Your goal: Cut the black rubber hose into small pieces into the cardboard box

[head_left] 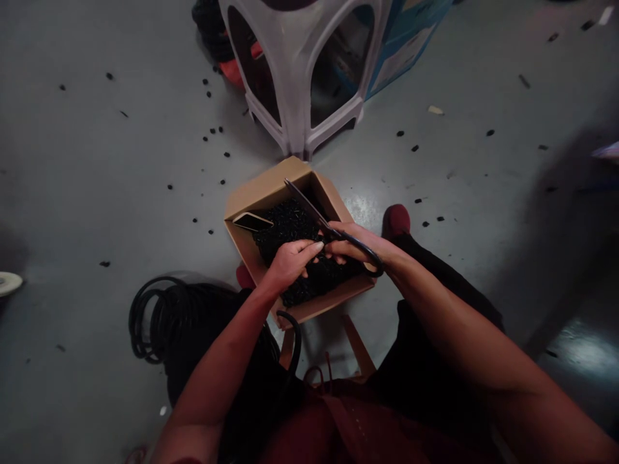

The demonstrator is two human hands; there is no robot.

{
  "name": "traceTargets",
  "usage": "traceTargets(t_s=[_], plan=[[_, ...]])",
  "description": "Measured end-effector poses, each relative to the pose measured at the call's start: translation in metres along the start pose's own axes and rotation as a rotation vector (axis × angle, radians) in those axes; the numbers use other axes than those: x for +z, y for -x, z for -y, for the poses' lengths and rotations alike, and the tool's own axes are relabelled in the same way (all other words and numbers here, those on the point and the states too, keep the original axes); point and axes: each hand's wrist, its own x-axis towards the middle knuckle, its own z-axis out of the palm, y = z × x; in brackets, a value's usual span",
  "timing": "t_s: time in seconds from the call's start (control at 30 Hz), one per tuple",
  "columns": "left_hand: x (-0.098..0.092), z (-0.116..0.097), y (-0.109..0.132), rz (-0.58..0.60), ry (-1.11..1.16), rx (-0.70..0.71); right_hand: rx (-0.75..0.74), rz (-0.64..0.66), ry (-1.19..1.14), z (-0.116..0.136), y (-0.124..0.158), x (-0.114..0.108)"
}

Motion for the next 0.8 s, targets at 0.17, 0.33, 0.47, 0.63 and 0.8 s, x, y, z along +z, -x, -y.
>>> traceTargets(t_s=[0.17, 0.33, 0.47, 0.63, 0.8], plan=[[-0.001, 0.003, -0.003, 0.093, 0.154, -0.060, -0.007, -0.013, 0.008, 0.002, 0.001, -0.002], [-0.002, 0.005, -0.003, 0.115, 0.244, -0.113, -0.023, -0.007, 0.009, 0.001, 0.002, -0.003], [-0.004, 0.009, -0.006, -0.012, 0.117, -0.074, 0.008, -0.045, -0.009, 0.001, 0.001, -0.005], [-0.004, 0.012, -0.011, -0.053, -0.271, 0.043, 0.020, -0.115, 0.022, 0.002, 0.003, -0.008], [0.002, 0.014, -0.011, 0.067, -0.965, 0.027, -0.011, -0.164, 0.030, 0.004, 0.005, -0.012]])
